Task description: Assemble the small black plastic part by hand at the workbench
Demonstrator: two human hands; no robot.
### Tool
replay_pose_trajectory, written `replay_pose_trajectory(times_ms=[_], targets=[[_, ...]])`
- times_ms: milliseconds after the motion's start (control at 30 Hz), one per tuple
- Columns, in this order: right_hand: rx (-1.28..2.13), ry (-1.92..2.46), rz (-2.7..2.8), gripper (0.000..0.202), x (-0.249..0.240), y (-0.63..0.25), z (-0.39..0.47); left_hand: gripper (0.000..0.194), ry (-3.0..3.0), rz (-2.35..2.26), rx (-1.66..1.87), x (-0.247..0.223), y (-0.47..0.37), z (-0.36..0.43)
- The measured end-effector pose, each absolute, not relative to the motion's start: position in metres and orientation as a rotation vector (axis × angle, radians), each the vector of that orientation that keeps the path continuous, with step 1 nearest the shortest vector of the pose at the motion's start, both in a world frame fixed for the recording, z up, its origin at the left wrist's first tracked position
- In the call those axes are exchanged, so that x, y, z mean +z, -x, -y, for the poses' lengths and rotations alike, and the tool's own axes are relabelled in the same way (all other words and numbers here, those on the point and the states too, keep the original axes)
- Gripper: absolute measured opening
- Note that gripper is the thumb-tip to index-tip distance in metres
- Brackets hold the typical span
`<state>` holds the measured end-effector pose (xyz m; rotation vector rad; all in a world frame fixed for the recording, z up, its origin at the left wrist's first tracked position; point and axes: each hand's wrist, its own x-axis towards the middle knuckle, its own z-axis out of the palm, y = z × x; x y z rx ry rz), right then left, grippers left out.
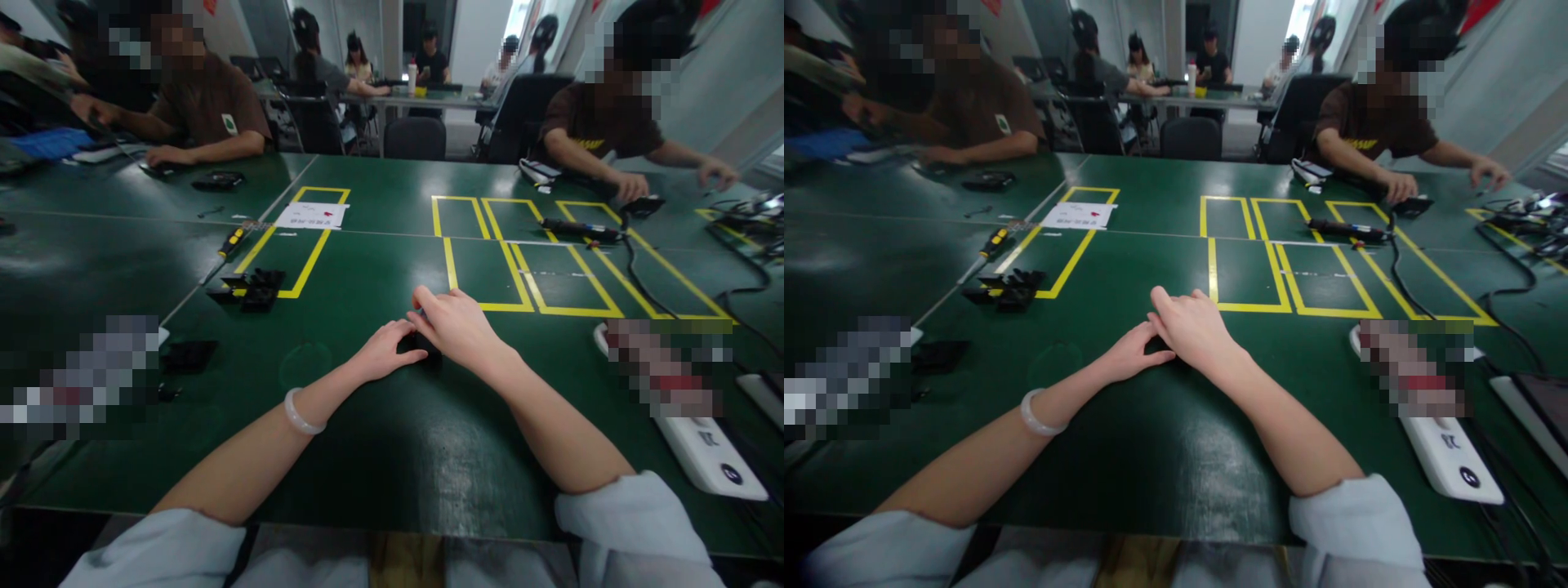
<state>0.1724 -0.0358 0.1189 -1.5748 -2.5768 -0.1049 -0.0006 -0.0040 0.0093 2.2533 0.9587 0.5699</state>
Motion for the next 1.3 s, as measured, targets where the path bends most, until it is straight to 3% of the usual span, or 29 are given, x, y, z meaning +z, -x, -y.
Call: replay_pose_trajectory(times_ms=[1300], targets=[[-0.105,1.607,2.487,0.021,0.1145,-0.1693,0.0363,0.048,-2.275,-0.961,0.576,0.0026,0.0004,0.0014]])
